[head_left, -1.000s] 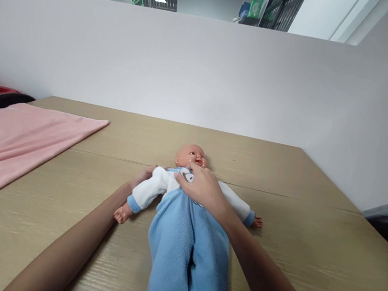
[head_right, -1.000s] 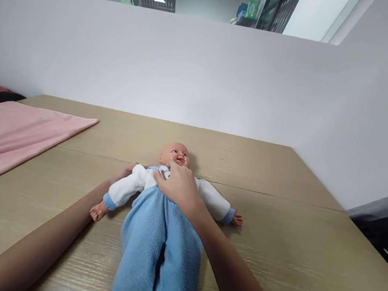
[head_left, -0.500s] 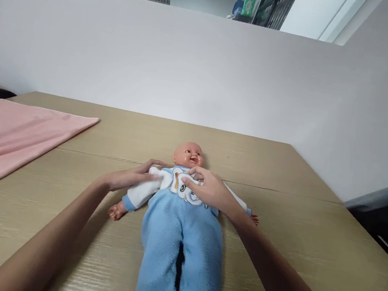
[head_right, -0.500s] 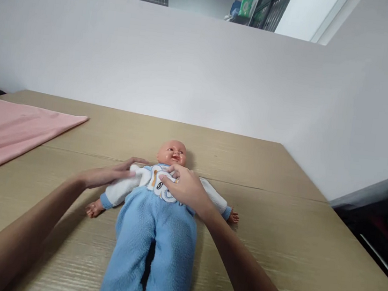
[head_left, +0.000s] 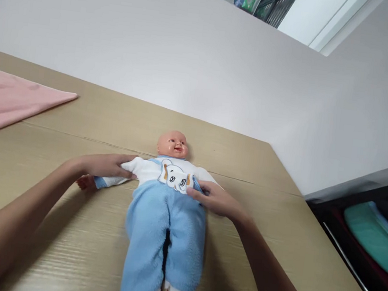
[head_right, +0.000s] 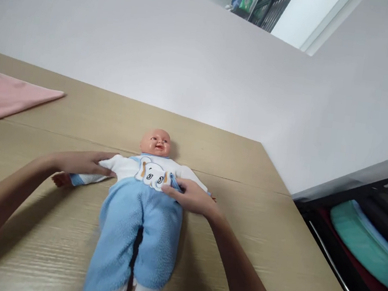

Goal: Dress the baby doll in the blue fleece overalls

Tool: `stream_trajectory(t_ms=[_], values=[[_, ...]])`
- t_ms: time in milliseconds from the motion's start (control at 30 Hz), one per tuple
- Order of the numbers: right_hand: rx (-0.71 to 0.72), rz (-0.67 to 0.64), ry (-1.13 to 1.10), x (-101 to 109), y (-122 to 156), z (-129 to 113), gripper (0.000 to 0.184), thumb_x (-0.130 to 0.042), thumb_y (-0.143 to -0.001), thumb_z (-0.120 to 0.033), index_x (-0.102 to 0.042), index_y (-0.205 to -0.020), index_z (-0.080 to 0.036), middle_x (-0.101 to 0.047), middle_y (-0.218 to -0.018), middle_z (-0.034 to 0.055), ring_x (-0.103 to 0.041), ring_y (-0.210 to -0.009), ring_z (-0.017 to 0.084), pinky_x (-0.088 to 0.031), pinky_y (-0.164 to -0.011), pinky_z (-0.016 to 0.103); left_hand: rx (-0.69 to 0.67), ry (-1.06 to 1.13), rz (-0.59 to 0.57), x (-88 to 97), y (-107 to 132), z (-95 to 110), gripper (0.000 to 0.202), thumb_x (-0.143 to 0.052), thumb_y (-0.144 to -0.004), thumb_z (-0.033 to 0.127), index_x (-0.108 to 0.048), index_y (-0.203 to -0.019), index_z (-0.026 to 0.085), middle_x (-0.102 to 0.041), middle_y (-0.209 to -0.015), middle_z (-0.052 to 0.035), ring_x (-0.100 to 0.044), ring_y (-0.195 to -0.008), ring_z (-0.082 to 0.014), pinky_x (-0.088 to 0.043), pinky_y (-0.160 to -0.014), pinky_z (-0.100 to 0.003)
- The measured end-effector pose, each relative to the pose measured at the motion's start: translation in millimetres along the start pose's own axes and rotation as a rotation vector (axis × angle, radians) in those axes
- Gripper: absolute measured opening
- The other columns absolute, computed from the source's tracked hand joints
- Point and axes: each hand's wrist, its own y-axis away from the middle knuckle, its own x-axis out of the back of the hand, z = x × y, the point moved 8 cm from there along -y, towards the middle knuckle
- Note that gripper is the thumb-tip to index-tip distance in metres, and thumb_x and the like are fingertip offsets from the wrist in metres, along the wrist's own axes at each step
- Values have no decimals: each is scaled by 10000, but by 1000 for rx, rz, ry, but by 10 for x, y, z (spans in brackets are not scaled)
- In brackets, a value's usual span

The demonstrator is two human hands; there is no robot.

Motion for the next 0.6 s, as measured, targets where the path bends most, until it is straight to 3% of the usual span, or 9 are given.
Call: stream_trajectory(t_ms=[100, 200, 300, 367, 467, 533, 600], values=[[69, 32, -79, 39, 165, 157, 469, -547, -1060, -653, -746, -1132, -235, -750, -1138, 34, -653, -1023, 237, -494, -870, 335, 21, -17, 23, 23, 6, 7, 677, -698, -925, 617, -645, -1518, 294, -724, -1505, -43, -686, -1348, -351, -514, -1187, -425], [104, 269, 65, 138, 281, 309, 384, -577, -1068, -579, -697, -1021, -217, -703, -990, 38, -615, -930, 226, -473, -842, 351, 13, -67, 42, 54, 14, 16, 742, -719, -888, 687, -664, -1483, 246, -724, -1488, -95, -680, -1337, -381, -523, -1174, -452], [151, 507, 204, 191, 427, 392, 244, -609, -1068, -465, -664, -1054, -227, -700, -1027, 60, -612, -980, 251, -477, -913, 400, -22, -106, 142, 128, 30, 138, 823, -702, -899, 704, -564, -1576, 258, -595, -1624, -130, -596, -1430, -402, -485, -1212, -520], [168, 648, 281, 244, 551, 458, 187, -613, -1065, -417, -659, -1078, -236, -703, -1101, 84, -617, -1061, 279, -482, -987, 451, -115, -101, 295, 187, 41, 404, 740, -634, -962, 671, -535, -1581, 278, -544, -1655, -116, -518, -1498, -382, -438, -1248, -548], [177, 748, 393, 322, 702, 620, 239, -651, -1030, -389, -667, -1223, -248, -673, -1287, 122, -593, -1249, 330, -452, -1124, 554, -362, -135, 525, 125, 37, 1043, 505, -538, -1063, 577, -622, -1433, 243, -624, -1531, -116, -519, -1463, -331, -412, -1254, -516], [175, 714, 388, 344, 740, 793, 420, -710, -985, -397, -633, -1373, -257, -629, -1419, 139, -555, -1357, 354, -431, -1185, 600, -494, -206, 513, -106, -80, 1451, 393, -526, -1095, 504, -674, -1341, 236, -686, -1415, -114, -571, -1391, -309, -421, -1228, -487], [164, 653, 280, 351, 751, 993, 571, -757, -948, -418, -587, -1468, -255, -607, -1479, 150, -554, -1385, 355, -462, -1185, 596, -510, -342, 450, -371, -291, 1706, 336, -579, -1087, 466, -706, -1279, 222, -725, -1325, -114, -621, -1317, -318, -422, -1196, -502]])
